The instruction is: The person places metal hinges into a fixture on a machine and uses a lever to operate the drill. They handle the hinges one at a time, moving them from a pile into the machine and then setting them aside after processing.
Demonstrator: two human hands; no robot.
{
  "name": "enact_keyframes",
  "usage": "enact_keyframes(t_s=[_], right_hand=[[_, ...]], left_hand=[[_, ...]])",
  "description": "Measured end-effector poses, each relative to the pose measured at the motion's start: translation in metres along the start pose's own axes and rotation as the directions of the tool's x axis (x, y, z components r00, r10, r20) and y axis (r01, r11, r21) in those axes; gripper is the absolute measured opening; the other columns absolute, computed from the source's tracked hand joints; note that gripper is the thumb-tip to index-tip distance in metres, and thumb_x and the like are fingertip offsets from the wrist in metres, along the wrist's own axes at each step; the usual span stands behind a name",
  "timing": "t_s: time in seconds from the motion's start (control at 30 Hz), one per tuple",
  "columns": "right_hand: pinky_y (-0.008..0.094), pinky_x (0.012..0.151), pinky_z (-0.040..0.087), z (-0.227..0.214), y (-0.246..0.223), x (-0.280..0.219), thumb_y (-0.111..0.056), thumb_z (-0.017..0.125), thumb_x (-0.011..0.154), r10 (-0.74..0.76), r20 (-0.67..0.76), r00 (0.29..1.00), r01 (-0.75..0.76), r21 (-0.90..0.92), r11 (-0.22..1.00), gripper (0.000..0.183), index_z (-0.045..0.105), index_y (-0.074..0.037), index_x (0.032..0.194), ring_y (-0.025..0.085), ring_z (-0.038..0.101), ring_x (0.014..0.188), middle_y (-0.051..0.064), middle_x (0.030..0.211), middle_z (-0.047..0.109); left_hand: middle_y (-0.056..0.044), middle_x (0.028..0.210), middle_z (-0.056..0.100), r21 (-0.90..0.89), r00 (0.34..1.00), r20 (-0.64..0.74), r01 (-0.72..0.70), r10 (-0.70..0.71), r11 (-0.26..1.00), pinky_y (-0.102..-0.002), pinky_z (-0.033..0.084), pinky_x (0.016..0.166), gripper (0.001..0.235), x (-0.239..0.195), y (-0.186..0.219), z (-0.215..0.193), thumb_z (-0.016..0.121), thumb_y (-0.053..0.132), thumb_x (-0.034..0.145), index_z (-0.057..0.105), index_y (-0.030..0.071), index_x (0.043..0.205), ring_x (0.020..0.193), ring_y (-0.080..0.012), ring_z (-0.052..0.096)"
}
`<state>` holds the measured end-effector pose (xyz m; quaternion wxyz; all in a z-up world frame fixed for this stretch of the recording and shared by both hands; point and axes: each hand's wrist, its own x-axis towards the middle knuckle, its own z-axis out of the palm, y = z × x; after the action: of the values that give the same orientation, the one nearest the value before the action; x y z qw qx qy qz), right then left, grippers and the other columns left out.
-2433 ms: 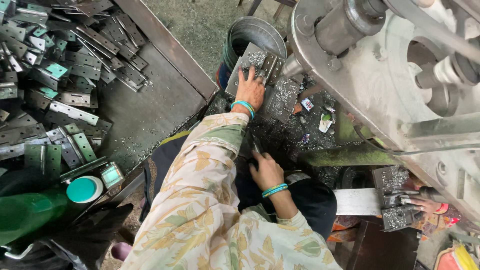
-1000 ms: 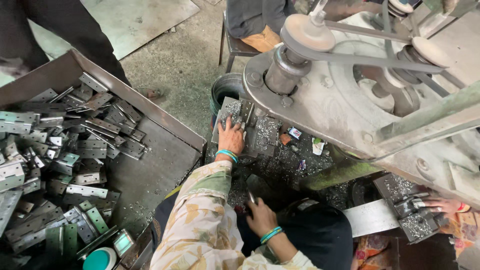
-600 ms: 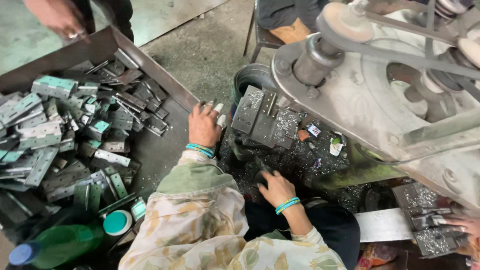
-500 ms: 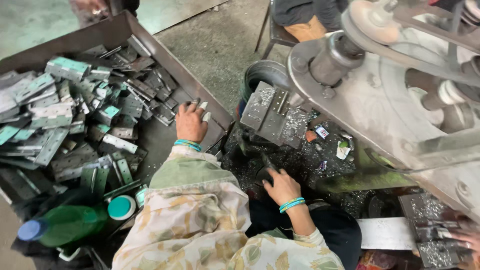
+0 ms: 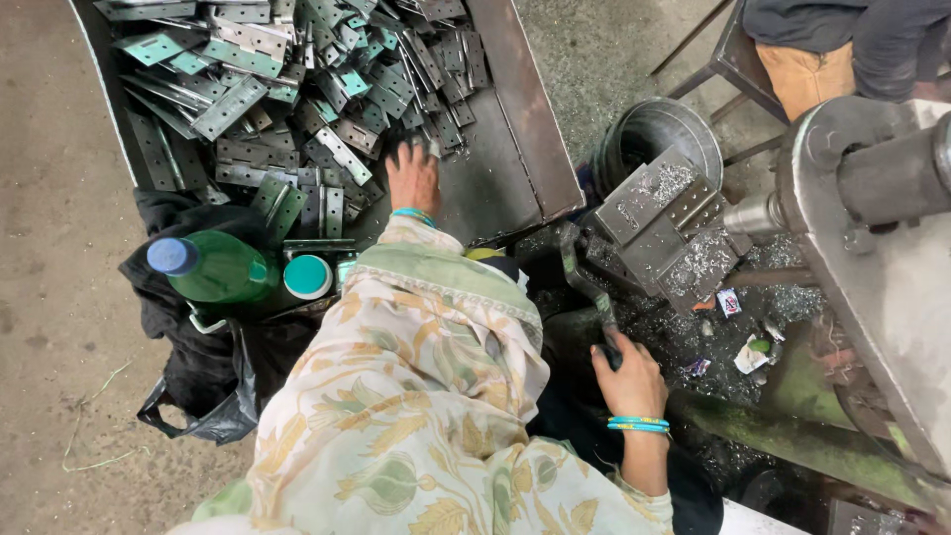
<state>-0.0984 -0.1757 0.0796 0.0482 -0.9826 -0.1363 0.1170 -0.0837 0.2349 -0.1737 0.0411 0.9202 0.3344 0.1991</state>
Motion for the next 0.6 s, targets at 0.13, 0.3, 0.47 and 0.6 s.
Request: enact_keyframes(t_s=[0.13, 0.3, 0.47, 0.6], right_hand=[[0.052, 0.091, 0.055, -0.002, -0.003, 0.002, -0.048, 0.067, 0.086, -0.006, 0.013, 1.0, 0.006, -0.01, 1.0, 0.048, 0.068, -0.029, 0.131, 0.039, 0.067, 0.109, 0.01, 0.122, 0.07], [0.052, 0.087, 0.055, -0.004, -0.005, 0.001, -0.045, 0.068, 0.086, -0.024, -0.006, 1.0, 0.024, -0.006, 1.0, 0.048, 0.067, -0.026, 0.13, 0.04, 0.067, 0.105, 0.012, 0.119, 0.069], [0.051, 0.082, 0.057, -0.003, -0.004, 0.0, -0.043, 0.068, 0.085, -0.014, -0.029, 0.999, 0.015, 0.033, 0.999, 0.045, 0.069, -0.025, 0.126, 0.039, 0.069, 0.1, 0.01, 0.116, 0.069], [0.052, 0.081, 0.057, -0.003, -0.003, 0.001, -0.042, 0.068, 0.086, -0.012, 0.0, 1.0, 0.012, 0.014, 1.0, 0.044, 0.069, -0.024, 0.126, 0.04, 0.069, 0.098, 0.011, 0.115, 0.069]], left_hand=[[-0.013, 0.135, 0.054, 0.104, 0.996, 0.009, 0.082, -0.084, 0.991, -0.058, 0.039, 0.104, 0.032, 0.021, -0.042, 0.011, 0.067, 0.018, 0.087, 0.071, 0.012, 0.118, 0.132, -0.0353, 0.044], [-0.013, 0.128, 0.055, 0.023, 0.998, -0.054, 0.041, -0.039, 0.999, -0.049, 0.046, 0.097, 0.028, 0.03, -0.093, 0.014, 0.067, 0.011, 0.085, 0.074, 0.008, 0.112, 0.118, -0.0364, 0.049], [-0.012, 0.117, 0.056, 0.047, 0.991, -0.134, -0.021, 0.027, 0.999, -0.043, 0.051, 0.085, 0.015, 0.033, -0.087, 0.015, 0.067, 0.007, 0.087, 0.073, 0.011, 0.101, 0.11, -0.0365, 0.051], [-0.011, 0.111, 0.056, 0.105, 0.993, -0.1, -0.046, 0.057, 0.993, -0.042, 0.052, 0.082, 0.013, 0.034, -0.078, 0.009, 0.069, 0.007, 0.085, 0.071, 0.01, 0.097, 0.106, -0.0347, 0.054]])
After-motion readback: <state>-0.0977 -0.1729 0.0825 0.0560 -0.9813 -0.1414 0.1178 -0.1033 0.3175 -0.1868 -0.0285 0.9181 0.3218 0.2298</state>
